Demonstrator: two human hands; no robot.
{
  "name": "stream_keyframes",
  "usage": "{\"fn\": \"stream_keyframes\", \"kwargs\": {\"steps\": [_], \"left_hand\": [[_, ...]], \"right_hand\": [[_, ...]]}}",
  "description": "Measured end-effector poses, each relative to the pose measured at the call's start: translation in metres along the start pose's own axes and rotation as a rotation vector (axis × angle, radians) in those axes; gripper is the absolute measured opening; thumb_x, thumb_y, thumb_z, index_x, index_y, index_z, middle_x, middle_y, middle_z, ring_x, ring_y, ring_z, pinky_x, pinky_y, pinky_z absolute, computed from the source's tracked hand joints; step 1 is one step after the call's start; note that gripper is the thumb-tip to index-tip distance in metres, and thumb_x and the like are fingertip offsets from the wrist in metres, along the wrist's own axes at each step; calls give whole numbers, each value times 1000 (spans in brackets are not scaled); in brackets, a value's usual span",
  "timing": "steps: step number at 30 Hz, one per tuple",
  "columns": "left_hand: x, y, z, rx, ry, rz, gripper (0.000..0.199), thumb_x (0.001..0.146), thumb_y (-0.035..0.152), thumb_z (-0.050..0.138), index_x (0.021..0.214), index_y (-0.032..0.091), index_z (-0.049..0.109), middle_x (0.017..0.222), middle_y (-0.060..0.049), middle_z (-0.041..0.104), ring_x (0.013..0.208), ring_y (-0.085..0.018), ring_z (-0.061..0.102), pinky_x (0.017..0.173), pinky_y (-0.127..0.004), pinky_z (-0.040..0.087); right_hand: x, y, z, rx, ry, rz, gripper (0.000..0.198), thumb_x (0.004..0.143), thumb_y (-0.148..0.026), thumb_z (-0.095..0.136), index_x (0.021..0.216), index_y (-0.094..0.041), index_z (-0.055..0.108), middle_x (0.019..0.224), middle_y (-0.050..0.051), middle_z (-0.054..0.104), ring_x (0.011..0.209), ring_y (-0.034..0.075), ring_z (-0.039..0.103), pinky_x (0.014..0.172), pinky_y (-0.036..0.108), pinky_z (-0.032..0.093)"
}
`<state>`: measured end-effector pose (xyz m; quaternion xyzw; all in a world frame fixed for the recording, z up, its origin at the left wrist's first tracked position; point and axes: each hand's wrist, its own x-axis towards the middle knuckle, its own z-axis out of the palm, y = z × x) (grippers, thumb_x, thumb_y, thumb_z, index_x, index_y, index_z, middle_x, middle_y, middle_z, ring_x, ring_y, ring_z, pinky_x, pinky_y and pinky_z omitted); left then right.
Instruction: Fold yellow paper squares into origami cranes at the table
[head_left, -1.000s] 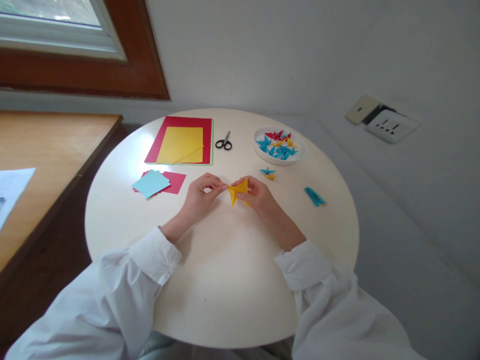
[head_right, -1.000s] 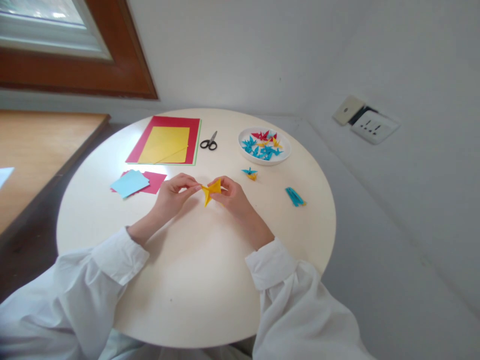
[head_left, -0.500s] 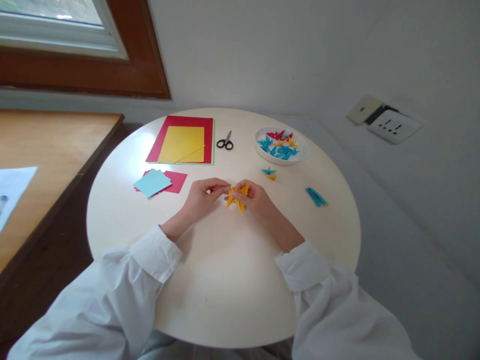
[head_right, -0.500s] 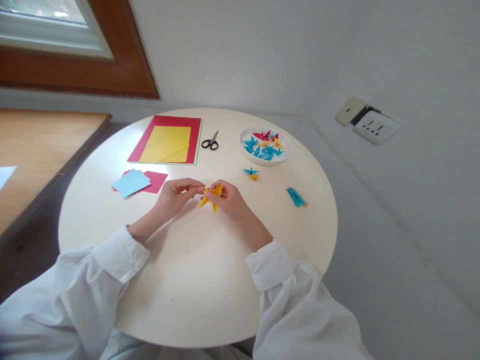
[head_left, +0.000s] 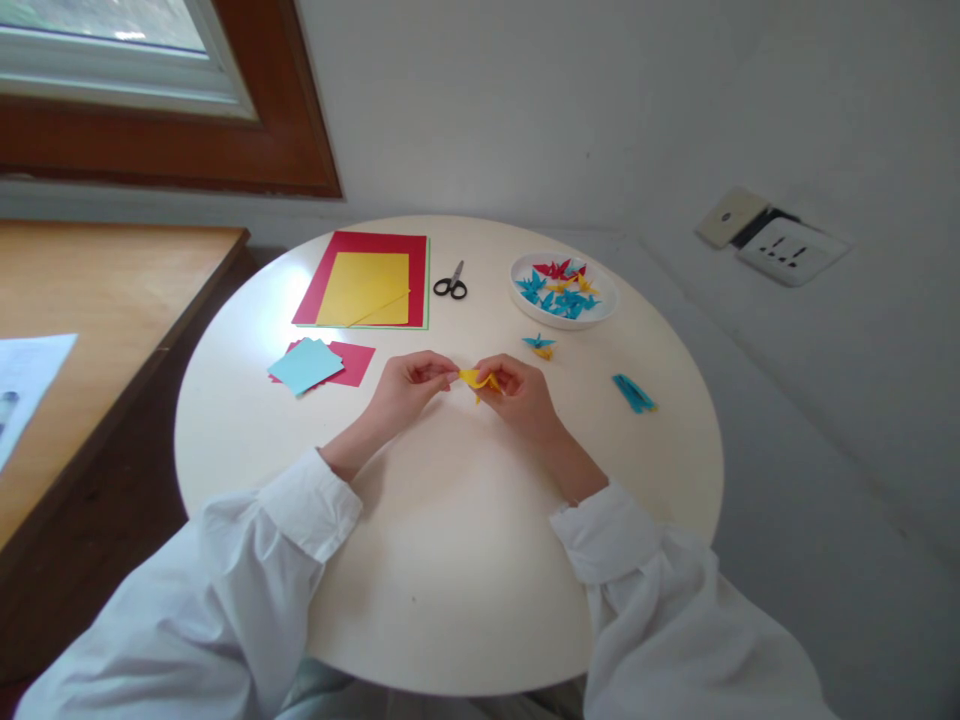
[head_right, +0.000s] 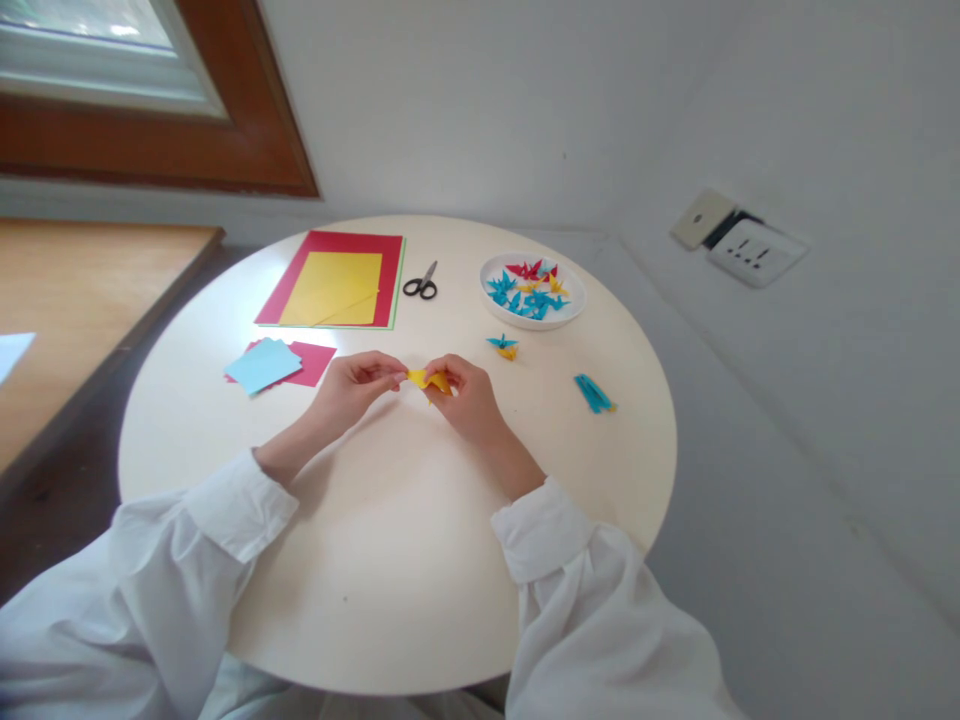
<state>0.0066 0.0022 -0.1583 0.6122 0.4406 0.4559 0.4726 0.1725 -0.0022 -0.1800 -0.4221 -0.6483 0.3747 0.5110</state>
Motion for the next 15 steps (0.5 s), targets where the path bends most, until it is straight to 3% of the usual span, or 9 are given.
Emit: {"fn": "stream_keyframes", "kwargs": {"steps": [7, 15], "left_hand": [[1, -3, -2, 79, 8, 58, 6, 67, 21, 63, 68, 16, 67, 67, -3, 68, 62, -14, 59, 60, -26, 46], [0, -1, -1, 34, 40, 66, 9, 67, 25, 65, 66, 16, 66, 65, -3, 67, 62, -14, 60, 61, -27, 48]], "right_hand": [[-2, -4, 1, -66, 18, -81, 17, 67, -29, 70, 70, -21, 55, 75, 1, 58, 72, 15, 55, 70, 31, 45], [-4, -2, 3, -26, 59, -74, 19, 70, -35, 69, 68, -21, 56, 78, 1, 59, 74, 15, 56, 71, 31, 47]]}}
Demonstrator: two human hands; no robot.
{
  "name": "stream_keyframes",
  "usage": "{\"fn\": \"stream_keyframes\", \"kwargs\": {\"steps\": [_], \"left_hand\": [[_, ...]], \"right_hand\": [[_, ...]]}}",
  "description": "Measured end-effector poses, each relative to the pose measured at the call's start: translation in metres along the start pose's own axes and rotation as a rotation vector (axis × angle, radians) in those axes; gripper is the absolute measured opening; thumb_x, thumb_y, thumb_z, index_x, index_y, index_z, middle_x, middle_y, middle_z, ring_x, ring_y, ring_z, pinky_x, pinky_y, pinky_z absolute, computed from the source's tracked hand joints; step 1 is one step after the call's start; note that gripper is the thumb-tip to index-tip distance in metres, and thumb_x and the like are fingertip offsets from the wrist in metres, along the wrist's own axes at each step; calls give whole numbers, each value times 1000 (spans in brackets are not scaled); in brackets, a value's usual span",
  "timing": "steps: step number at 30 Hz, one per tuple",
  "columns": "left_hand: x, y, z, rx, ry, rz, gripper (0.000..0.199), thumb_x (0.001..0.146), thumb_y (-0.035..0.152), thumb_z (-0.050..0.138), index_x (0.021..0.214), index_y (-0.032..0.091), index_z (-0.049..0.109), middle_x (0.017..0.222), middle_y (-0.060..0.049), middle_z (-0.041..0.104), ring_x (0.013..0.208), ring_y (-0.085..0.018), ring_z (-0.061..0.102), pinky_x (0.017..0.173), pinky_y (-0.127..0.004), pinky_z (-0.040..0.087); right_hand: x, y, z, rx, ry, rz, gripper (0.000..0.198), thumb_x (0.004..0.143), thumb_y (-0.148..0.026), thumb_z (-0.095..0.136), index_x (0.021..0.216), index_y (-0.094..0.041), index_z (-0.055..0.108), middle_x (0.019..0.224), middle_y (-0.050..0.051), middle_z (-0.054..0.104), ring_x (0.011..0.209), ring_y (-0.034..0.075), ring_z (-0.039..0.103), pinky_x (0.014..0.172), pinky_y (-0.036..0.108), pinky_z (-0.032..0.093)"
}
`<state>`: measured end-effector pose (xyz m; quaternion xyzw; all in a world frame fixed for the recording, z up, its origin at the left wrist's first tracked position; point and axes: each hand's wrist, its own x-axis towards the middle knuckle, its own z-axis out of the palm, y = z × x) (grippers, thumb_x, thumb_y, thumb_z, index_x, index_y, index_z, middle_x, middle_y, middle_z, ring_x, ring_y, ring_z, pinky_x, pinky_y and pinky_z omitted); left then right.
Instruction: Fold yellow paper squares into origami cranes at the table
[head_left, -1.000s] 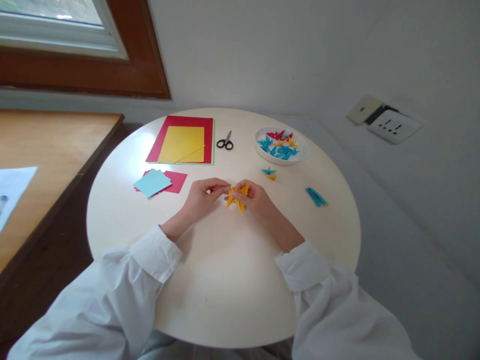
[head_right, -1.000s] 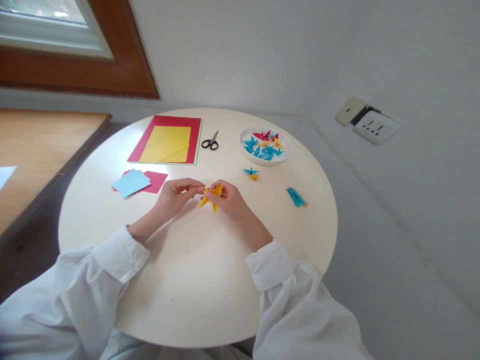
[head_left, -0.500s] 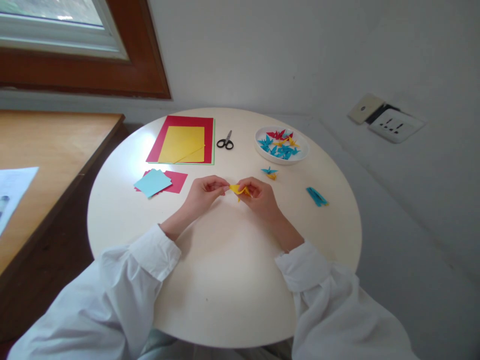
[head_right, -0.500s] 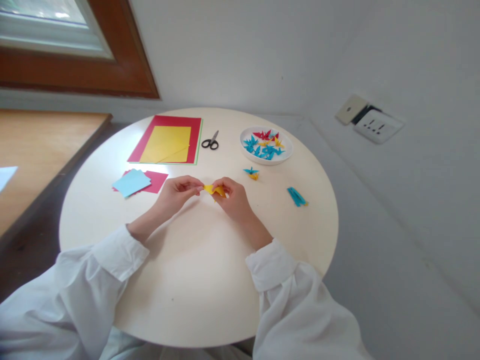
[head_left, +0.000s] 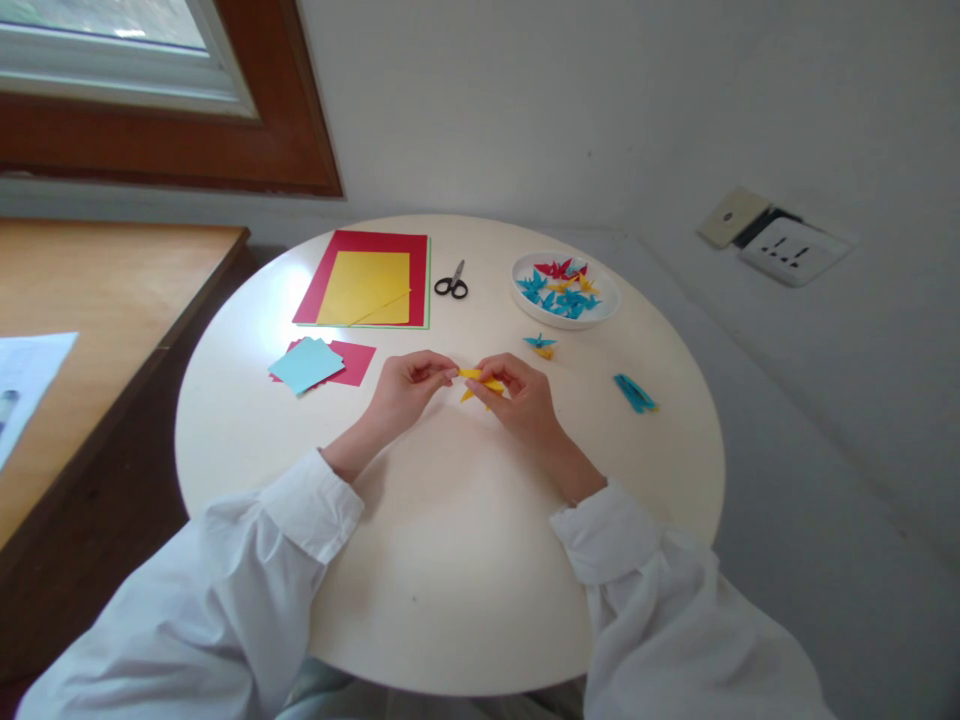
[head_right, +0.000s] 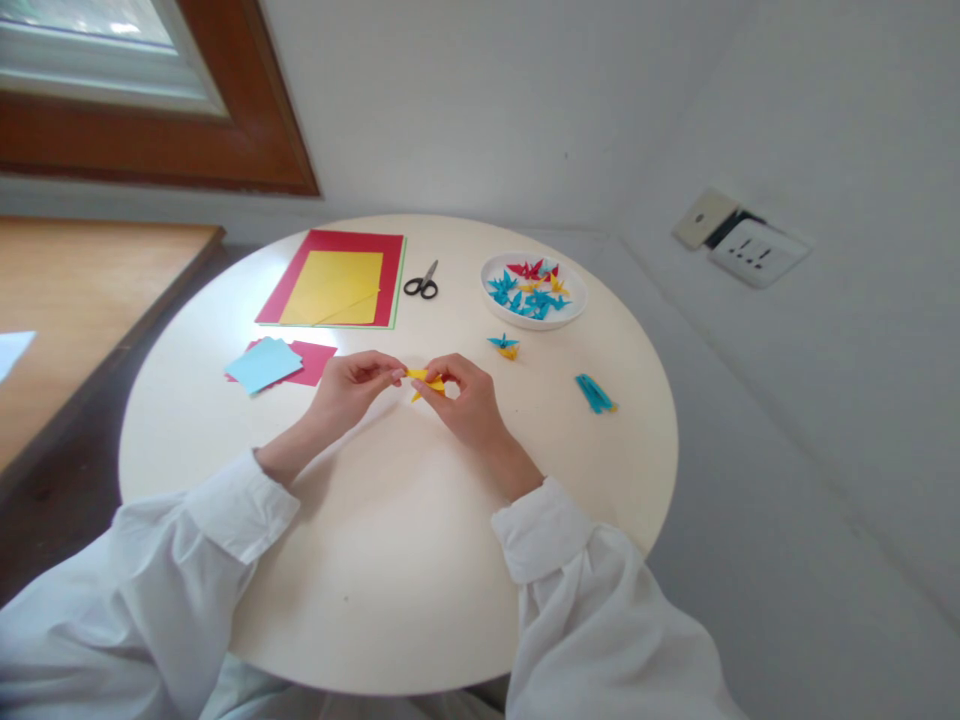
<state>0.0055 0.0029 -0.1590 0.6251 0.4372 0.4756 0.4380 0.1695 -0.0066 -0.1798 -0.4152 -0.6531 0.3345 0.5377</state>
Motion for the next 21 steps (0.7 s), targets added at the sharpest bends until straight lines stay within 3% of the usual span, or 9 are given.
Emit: {"fn": "stream_keyframes", "kwargs": {"steps": [15, 21], "left_hand": [[-3, 1, 2, -19, -75, -80, 14, 66, 29, 68, 66, 15, 66, 64, -3, 67, 60, -13, 59, 56, -24, 44], [-3, 3, 3, -18, -56, -99, 16, 65, 30, 68, 64, 15, 65, 63, -3, 66, 56, -12, 56, 53, -24, 42]], "right_hand": [[-3, -2, 3, -10, 40, -35, 14, 73, -30, 64, 68, -21, 54, 75, 2, 59, 73, 16, 57, 71, 32, 48], [-3, -7, 3, -159, 99, -52, 11, 73, -26, 61, 67, -22, 54, 74, 2, 62, 74, 17, 59, 74, 34, 47]]}}
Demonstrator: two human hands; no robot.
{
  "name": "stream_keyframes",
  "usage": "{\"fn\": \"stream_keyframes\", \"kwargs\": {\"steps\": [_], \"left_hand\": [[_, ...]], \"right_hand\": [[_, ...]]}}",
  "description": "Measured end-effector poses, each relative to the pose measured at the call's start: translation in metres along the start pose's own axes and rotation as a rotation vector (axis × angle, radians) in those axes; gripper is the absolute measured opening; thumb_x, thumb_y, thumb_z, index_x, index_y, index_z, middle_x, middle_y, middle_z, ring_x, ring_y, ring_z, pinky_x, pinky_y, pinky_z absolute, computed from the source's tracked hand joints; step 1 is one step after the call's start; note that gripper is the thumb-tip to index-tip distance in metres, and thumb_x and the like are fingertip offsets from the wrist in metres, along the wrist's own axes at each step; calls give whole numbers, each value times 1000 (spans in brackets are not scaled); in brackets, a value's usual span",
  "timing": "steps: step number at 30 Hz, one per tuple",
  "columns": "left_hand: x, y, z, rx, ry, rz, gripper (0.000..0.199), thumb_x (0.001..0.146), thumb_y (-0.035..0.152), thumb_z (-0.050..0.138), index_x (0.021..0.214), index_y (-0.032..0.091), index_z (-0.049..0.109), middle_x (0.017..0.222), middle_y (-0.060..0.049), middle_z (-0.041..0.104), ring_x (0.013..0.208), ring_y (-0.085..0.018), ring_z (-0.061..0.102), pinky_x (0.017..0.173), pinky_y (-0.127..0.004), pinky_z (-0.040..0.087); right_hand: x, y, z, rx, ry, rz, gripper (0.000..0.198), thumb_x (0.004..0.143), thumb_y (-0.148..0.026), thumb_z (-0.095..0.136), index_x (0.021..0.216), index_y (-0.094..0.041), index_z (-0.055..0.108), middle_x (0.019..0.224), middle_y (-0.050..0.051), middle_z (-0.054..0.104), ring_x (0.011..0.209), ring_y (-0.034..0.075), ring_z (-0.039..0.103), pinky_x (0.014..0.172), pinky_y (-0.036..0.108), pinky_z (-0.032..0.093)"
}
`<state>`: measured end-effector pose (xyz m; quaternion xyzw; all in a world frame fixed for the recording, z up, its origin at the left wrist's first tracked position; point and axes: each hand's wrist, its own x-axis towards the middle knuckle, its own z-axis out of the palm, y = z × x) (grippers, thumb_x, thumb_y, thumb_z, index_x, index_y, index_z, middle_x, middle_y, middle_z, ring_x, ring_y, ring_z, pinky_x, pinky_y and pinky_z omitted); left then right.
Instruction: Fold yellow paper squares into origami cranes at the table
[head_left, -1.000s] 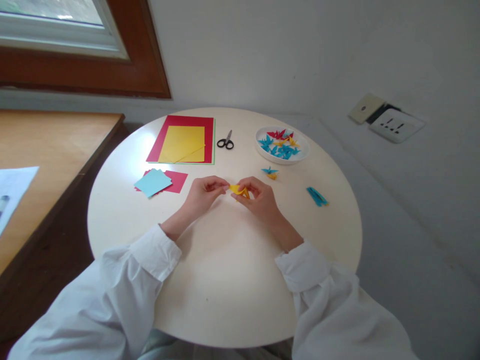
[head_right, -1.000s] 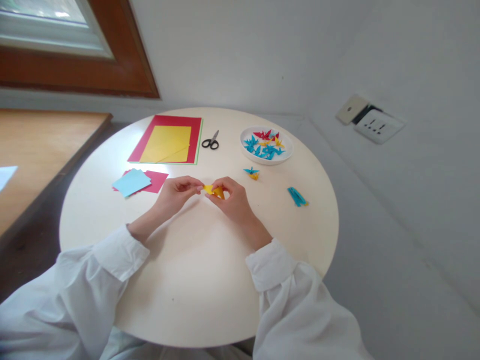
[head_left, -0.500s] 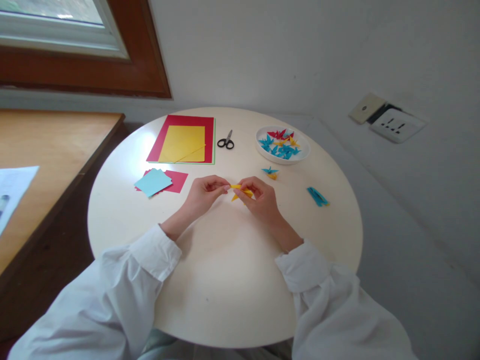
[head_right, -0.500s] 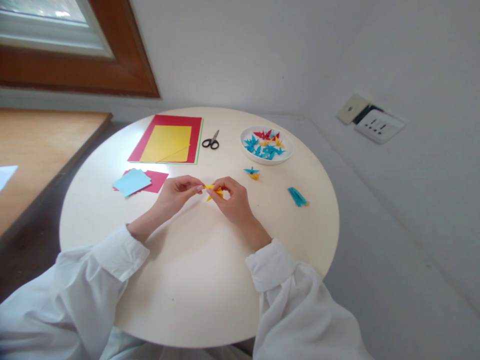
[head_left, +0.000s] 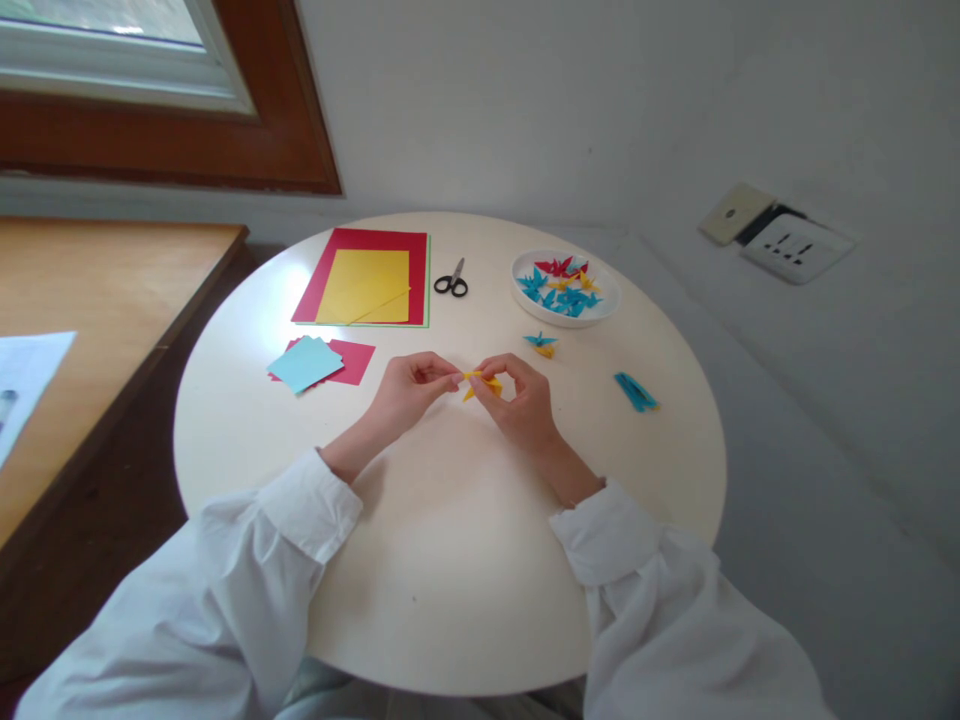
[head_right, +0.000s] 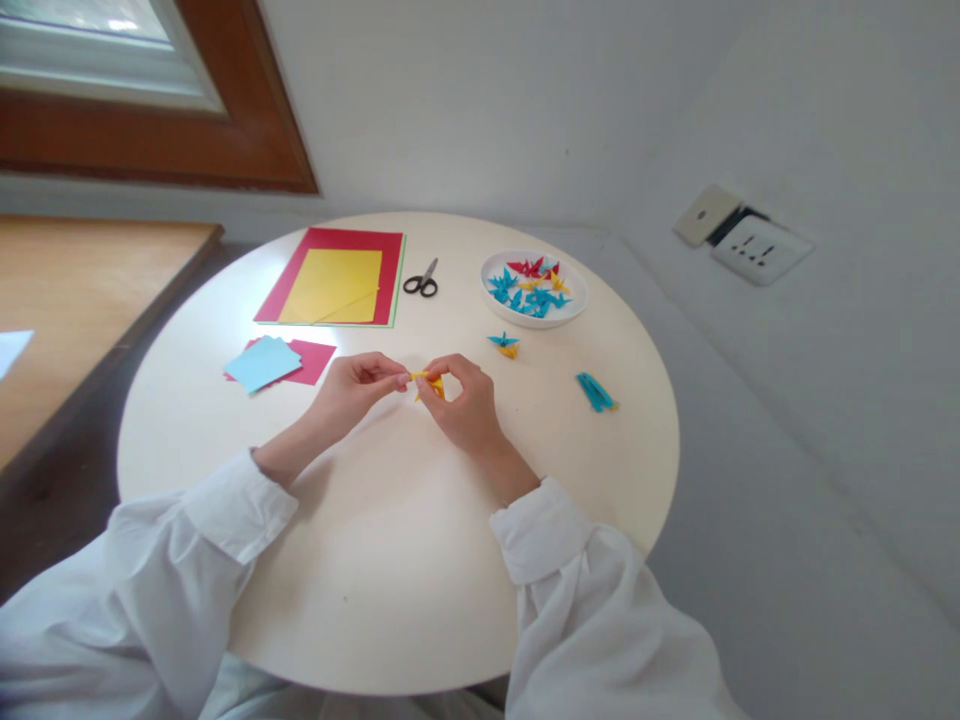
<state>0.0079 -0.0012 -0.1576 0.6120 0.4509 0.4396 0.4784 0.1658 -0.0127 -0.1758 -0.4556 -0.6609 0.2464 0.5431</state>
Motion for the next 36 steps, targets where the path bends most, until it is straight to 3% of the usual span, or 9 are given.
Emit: {"fn": "stream_keyframes", "kwargs": {"steps": [18, 27, 36], "left_hand": [[-2, 4, 2, -156, 7, -56, 20, 65, 29, 71, 73, 15, 60, 62, -3, 68, 64, -17, 66, 64, -30, 49], [-2, 6, 1, -179, 20, -77, 8, 66, 13, 62, 73, 14, 59, 60, 0, 66, 65, -16, 67, 68, -28, 50], [-3, 9, 2, -113, -8, -65, 19, 67, 29, 70, 73, 14, 60, 65, -4, 68, 65, -16, 65, 62, -26, 48]], "right_hand": [[0, 1, 1, 103, 26, 41, 9, 68, -18, 60, 64, -21, 52, 74, 1, 59, 74, 15, 58, 73, 32, 47], [0, 3, 1, 98, 29, 1, 8, 68, -16, 60, 66, -20, 53, 73, 1, 60, 73, 15, 59, 72, 31, 48], [0, 2, 1, 87, 14, -34, 9, 69, -16, 61, 66, -20, 53, 70, 0, 59, 71, 15, 60, 70, 30, 49]]}}
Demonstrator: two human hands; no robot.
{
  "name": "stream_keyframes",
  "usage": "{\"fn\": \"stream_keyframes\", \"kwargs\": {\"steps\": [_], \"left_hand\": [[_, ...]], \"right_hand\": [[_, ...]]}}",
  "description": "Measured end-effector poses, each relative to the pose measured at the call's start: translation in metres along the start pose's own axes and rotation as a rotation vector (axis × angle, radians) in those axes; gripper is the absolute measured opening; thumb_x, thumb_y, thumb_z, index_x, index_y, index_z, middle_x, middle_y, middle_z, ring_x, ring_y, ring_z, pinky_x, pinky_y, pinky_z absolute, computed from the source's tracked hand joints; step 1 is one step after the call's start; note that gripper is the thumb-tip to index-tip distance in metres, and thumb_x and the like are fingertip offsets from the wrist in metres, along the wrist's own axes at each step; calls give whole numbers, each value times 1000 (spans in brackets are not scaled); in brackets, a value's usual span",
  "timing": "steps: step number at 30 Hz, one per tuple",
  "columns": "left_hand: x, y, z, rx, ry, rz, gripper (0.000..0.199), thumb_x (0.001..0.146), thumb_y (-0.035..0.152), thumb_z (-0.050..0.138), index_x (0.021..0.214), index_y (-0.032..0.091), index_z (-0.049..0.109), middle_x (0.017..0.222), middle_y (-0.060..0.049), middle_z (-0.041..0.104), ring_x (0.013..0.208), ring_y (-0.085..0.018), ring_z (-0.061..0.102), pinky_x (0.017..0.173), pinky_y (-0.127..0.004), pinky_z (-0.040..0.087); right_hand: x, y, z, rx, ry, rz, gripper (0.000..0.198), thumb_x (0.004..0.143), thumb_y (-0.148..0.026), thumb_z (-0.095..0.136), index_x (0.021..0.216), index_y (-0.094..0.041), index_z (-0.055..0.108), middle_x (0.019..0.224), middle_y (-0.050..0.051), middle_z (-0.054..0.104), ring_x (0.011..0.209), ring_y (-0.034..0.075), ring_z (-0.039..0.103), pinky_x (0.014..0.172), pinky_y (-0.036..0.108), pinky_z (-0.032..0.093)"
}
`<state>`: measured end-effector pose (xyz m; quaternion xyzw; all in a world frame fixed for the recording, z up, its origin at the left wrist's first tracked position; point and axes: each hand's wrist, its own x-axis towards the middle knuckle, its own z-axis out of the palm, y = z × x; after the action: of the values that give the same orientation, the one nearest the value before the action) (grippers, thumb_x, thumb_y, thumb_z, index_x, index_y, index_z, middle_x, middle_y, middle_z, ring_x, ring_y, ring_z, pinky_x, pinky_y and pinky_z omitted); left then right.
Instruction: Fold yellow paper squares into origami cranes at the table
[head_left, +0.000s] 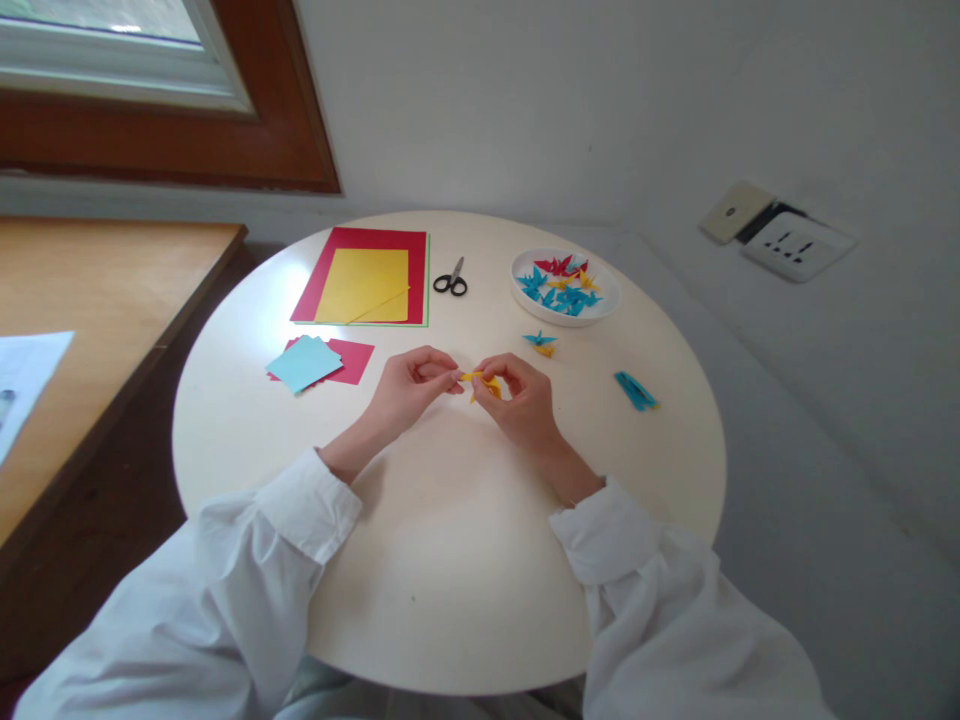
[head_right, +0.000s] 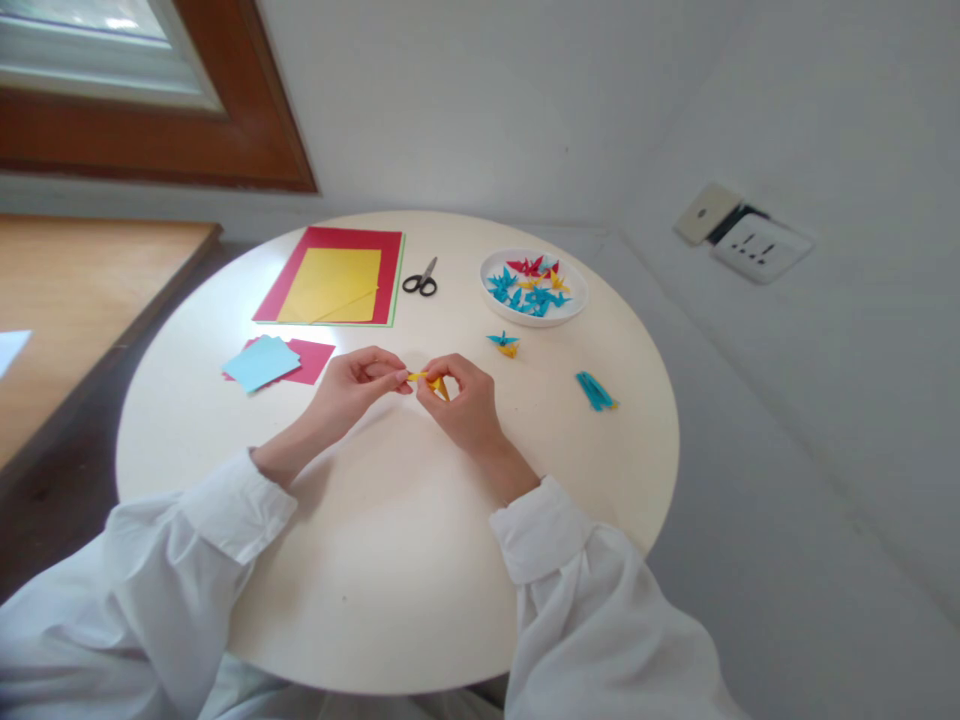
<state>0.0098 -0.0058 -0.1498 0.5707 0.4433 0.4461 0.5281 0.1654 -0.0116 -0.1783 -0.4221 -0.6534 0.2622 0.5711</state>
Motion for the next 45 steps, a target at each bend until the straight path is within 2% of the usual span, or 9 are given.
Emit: {"fn": "stream_keyframes", "kwargs": {"steps": [13, 21, 27, 33, 45], "left_hand": [[3, -4, 0, 9, 28, 12, 19, 67, 29, 71, 70, 14, 59, 62, -4, 69, 64, -17, 67, 62, -28, 49], [3, -5, -1, 19, 17, 40, 17, 68, 28, 69, 70, 14, 59, 63, -5, 69, 65, -18, 67, 65, -30, 50], [1, -3, -1, 14, -9, 44, 18, 70, 30, 67, 73, 15, 59, 66, -4, 68, 68, -17, 67, 65, -28, 50], [0, 0, 1, 33, -37, 32, 28, 63, 35, 73, 76, 15, 60, 67, -4, 70, 67, -17, 66, 61, -27, 49], [1, -3, 2, 14, -10, 21, 23, 63, 34, 72, 72, 16, 60, 66, -4, 70, 68, -20, 68, 65, -30, 52]], "right_hand": [[0, 0, 1, -19, 4, 1, 8, 68, -16, 61, 66, -20, 55, 72, 1, 62, 72, 15, 62, 70, 30, 50], [0, 1, 1, -35, 24, -5, 7, 68, -15, 60, 66, -20, 56, 73, 2, 63, 73, 16, 62, 72, 32, 50], [0, 2, 1, -33, 19, 0, 7, 68, -16, 62, 67, -20, 56, 73, 1, 63, 73, 15, 62, 71, 31, 50], [-1, -3, 1, -54, -30, -22, 8, 70, -18, 63, 67, -19, 57, 72, 1, 63, 71, 15, 61, 70, 31, 50], [-1, -4, 1, -38, -34, 3, 8, 70, -20, 62, 66, -20, 55, 71, 1, 62, 71, 15, 61, 70, 31, 51]]}}
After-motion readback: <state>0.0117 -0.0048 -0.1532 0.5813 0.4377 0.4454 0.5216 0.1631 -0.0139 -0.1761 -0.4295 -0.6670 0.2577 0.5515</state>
